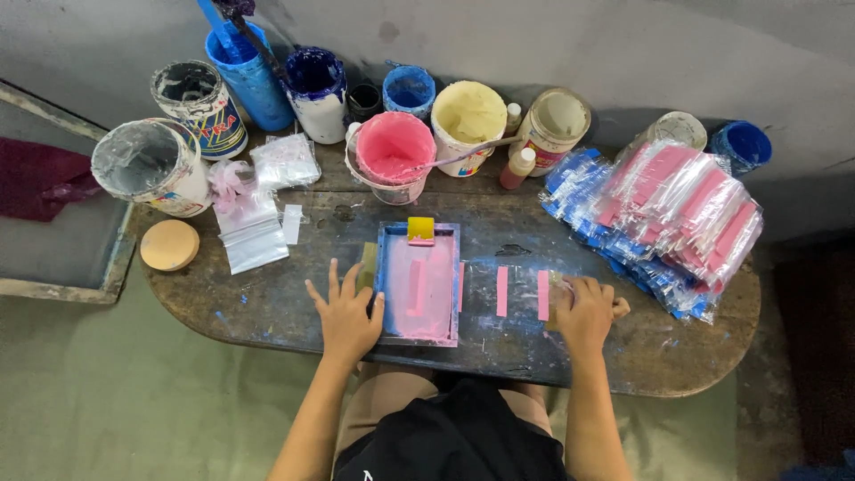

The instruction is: Manual screen printing of designs onto small plastic bags using pink ink and a handheld screen frame.

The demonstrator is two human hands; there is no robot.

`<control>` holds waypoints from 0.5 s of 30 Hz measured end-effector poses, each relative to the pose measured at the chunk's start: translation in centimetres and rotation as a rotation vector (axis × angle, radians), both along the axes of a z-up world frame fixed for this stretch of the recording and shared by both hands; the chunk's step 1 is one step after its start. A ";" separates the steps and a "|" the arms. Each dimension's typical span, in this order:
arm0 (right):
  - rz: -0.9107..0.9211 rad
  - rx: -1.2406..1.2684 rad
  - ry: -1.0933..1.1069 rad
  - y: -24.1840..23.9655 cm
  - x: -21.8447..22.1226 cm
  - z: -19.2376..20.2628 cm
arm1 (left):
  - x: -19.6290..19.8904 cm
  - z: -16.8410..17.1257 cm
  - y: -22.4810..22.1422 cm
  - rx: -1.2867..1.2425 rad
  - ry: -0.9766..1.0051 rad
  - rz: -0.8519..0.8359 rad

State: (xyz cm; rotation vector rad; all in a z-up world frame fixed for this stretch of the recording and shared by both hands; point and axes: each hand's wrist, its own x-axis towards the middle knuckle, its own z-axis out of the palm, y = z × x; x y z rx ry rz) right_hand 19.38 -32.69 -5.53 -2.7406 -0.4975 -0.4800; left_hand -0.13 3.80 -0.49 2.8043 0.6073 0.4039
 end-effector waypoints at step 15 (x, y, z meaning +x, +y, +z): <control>0.024 0.008 -0.115 1.2 -1.1 1.9 | 0.1 0.6 0.0 0.036 -0.022 0.003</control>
